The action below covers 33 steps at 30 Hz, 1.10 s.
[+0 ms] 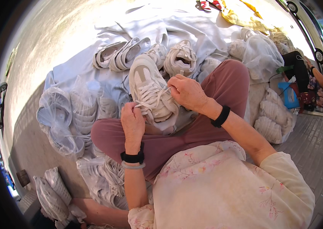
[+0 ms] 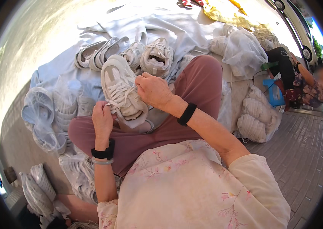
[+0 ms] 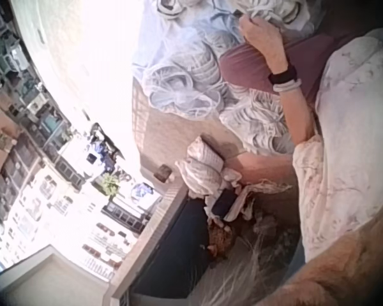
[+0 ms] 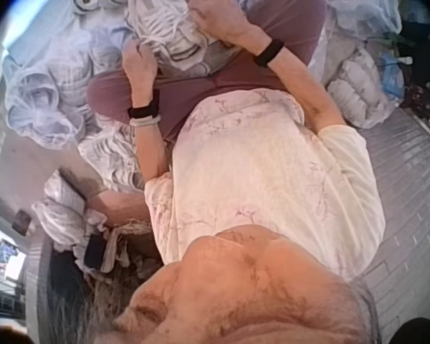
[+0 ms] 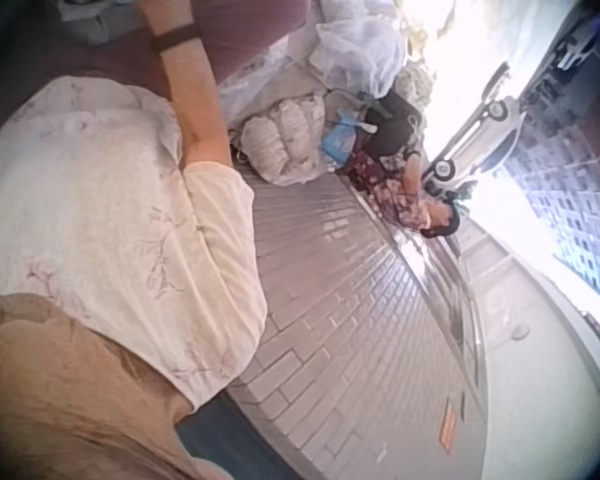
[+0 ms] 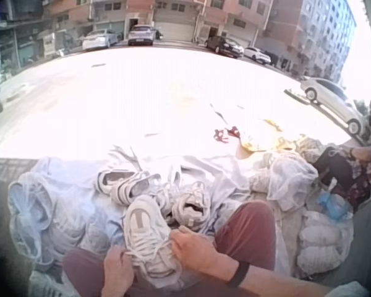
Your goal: The recorder is sitting outdoors lacing up white athletic shoes.
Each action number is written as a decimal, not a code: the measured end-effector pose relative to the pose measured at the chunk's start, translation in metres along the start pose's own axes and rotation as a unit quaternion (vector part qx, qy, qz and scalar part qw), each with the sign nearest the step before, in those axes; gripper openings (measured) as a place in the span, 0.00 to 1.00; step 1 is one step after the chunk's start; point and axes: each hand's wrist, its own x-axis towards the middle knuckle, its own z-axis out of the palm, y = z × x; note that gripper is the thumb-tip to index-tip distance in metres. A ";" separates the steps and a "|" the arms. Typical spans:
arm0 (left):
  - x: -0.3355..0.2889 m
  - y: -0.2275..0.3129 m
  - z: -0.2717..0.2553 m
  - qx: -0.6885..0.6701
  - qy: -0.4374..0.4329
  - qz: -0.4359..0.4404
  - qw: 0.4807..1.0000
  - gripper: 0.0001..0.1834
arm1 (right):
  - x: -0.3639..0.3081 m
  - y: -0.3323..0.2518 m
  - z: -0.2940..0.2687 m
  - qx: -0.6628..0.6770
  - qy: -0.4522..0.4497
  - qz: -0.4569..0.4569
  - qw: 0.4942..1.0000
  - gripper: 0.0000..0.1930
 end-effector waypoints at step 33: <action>-0.015 0.023 -0.051 -0.122 0.071 -0.127 0.982 0.07 | -0.011 0.005 -0.026 0.077 -0.021 0.104 0.991 0.17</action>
